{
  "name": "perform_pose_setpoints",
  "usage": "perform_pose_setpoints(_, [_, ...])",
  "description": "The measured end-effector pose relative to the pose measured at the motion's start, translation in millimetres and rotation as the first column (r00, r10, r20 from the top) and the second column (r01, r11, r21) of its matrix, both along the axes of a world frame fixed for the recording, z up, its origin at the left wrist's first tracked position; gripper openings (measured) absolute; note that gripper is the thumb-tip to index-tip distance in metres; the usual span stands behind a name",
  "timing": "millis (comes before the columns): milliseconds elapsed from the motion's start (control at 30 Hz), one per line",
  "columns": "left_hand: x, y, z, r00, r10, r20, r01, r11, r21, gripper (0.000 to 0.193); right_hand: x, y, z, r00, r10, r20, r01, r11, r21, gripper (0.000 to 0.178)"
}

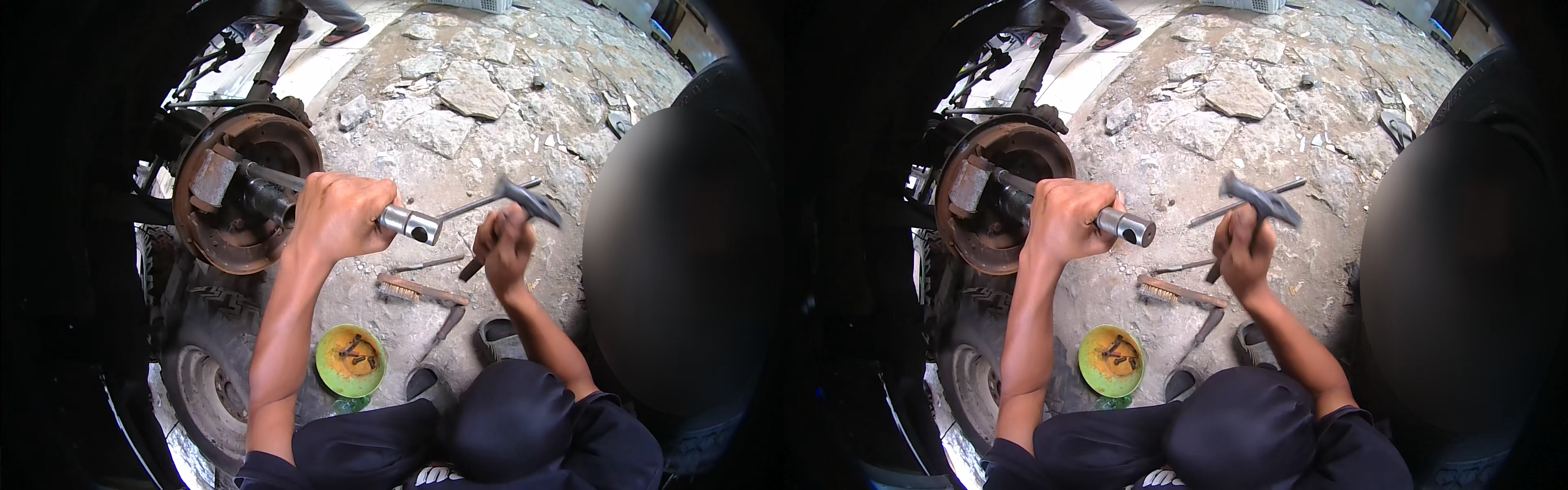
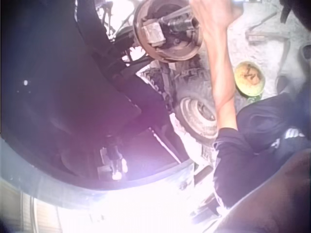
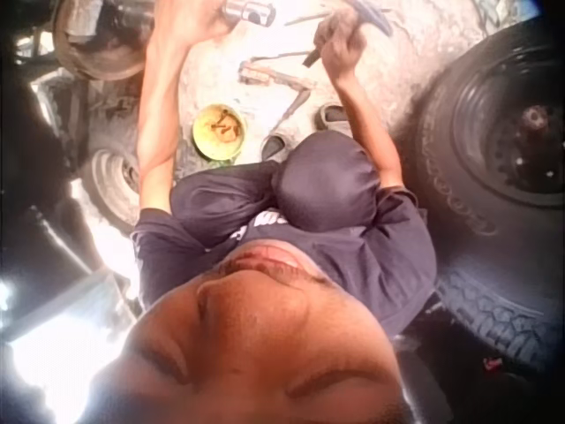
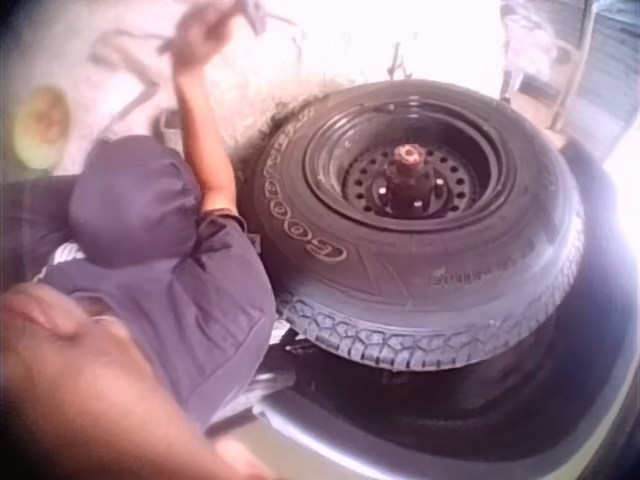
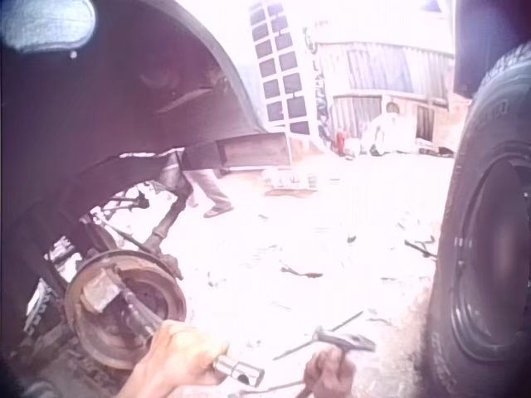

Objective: The person uses a socket wrench and a hammer to loosen a component on a vehicle's wheel hub assembly. They handle a socket, a long extension bar, and a hammer by hand, occasionally placing a small item in a yellow bowl.

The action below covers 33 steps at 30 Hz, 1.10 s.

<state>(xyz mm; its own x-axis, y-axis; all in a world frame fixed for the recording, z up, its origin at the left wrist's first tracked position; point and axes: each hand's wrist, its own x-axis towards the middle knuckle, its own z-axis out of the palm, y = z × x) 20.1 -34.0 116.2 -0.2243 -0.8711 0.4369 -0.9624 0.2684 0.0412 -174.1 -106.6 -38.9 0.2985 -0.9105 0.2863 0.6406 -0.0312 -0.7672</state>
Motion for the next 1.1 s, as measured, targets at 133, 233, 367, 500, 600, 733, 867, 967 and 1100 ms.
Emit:
perform_pose_setpoints(133, [-1.7, 0.3, -0.3, 1.0, -0.017, -0.007, 0.017, 1.0, 0.017, 0.012, 0.2, -72.5, -102.3, 0.417, -0.156, -0.895, -0.073, 0.976, -0.204, 0.042])
perform_pose_setpoints(233, [-1.0, -4.5, 0.2, 1.0, -0.011, 0.003, 0.011, 1.0, 0.006, 0.014, -24.4, -83.2, -179.3, 0.188, -0.183, -0.965, -0.245, 0.943, -0.227, 0.05])
perform_pose_setpoints(367, [4.7, 8.4, -4.8, 1.0, -0.013, -0.008, 0.013, 0.999, 0.033, 0.016, -13.5, -71.0, -178.2, 0.217, -0.412, -0.885, -0.233, 0.858, -0.457, 0.044])
perform_pose_setpoints(500, [0.9, 5.4, -0.6, 1.0, -0.001, -0.01, 0.002, 0.999, 0.044, 0.018, 5.9, -111.0, -189.3, 0.324, -0.533, -0.781, -0.181, 0.776, -0.605, 0.052])
perform_pose_setpoints(600, [0.9, 2.9, -1.4, 0.998, -0.031, -0.055, 0.033, 0.999, 0.036, 0.017, 27.5, -136.8, -199.9, 0.241, -0.653, -0.718, -0.472, 0.567, -0.674, 0.049])
perform_pose_setpoints(733, [4.0, 4.5, -0.5, 0.999, -0.015, -0.034, 0.017, 0.999, 0.039, 0.018, 55.8, -137.7, -206.9, 0.252, -0.646, -0.72, -0.802, 0.277, -0.529, 0.04])
perform_pose_setpoints(867, [1.1, -1.4, -4.6, 0.998, -0.041, -0.055, 0.041, 0.999, 0.007, 0.016, 57.3, -152.4, -206.9, 0.266, -0.584, -0.767, -0.833, 0.262, -0.488, 0.031])
perform_pose_setpoints(967, [3.8, 0.9, -4.8, 0.994, -0.076, -0.08, 0.075, 0.997, -0.02, 0.015, 62.5, -165.4, -184.7, 0.484, -0.512, -0.709, -0.729, 0.212, -0.651, 0.025])
perform_pose_setpoints(1100, [7.3, 8.8, -1.9, 0.999, -0.038, -0.003, 0.039, 0.994, 0.101, 0.027, 73.0, -159.4, -105.7, 0.641, -0.247, -0.726, -0.518, 0.558, -0.648, 0.024])
